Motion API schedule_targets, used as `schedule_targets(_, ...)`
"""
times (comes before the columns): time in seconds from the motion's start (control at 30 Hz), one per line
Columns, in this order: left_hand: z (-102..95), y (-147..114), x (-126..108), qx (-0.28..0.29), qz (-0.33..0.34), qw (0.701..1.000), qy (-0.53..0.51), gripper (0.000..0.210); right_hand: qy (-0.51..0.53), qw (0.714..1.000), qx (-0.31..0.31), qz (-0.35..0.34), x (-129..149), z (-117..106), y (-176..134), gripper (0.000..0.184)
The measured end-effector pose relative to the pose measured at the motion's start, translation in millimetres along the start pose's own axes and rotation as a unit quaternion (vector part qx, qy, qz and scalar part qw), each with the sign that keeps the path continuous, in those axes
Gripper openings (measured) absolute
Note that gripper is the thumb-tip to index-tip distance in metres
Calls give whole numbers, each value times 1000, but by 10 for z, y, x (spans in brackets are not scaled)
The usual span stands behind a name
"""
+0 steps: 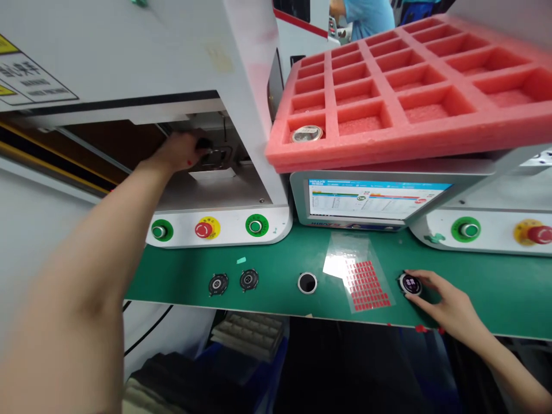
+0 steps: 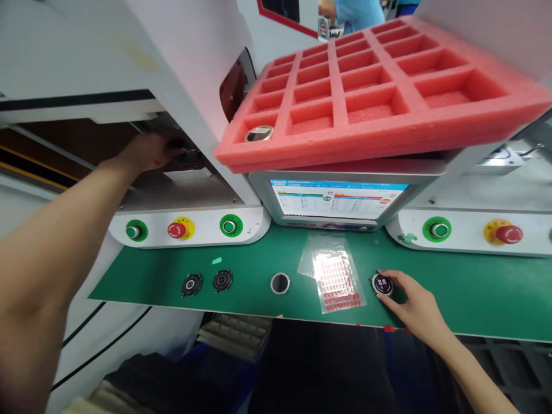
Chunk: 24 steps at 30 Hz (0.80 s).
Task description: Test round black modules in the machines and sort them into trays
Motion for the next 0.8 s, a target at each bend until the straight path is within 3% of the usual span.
schedule_targets(0.07,-77,-323,8,-28,-10,1000,7,43,0,1000,2,8,15,-4,3,43)
schedule_targets(0.13,-75,-853,-16,-57,-9,998,-3,46,13,1000,2,14,26,0,-1,43)
schedule_targets(0.17,-1,-1176,-64,-40,13,999,-11,46,22,1000,0,16,31,1,-4,44)
schedule_targets(0.27,416,-2175,-327,45,122,990,-55,31,29,999,-9,18,38,-2,-3,48)
schedule_targets(0.37,950,-2799,-600,111,168,976,-81,23,-3,1000,-8,9,65,-20,43,44)
schedule_targets(0.47,1345,-2928,-763,139,167,972,-90,18,-24,1000,5,-13,125,-45,127,40)
schedule_targets(0.53,1467,-2887,-810,143,161,973,-88,18,-28,999,22,-21,154,-57,176,38)
schedule_targets(0.8,1419,-2985,-1116,168,193,964,-75,37,-74,995,34,-61,159,-84,206,40)
Point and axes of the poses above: each hand's wrist, its own y-axis towards the middle knuckle, its own z-axis out of the palm, x = y × z, the point moved 5 cm from there along y, towards the middle knuckle, and after that the axes turned 11 degrees about -z, right-handed, at the moved point
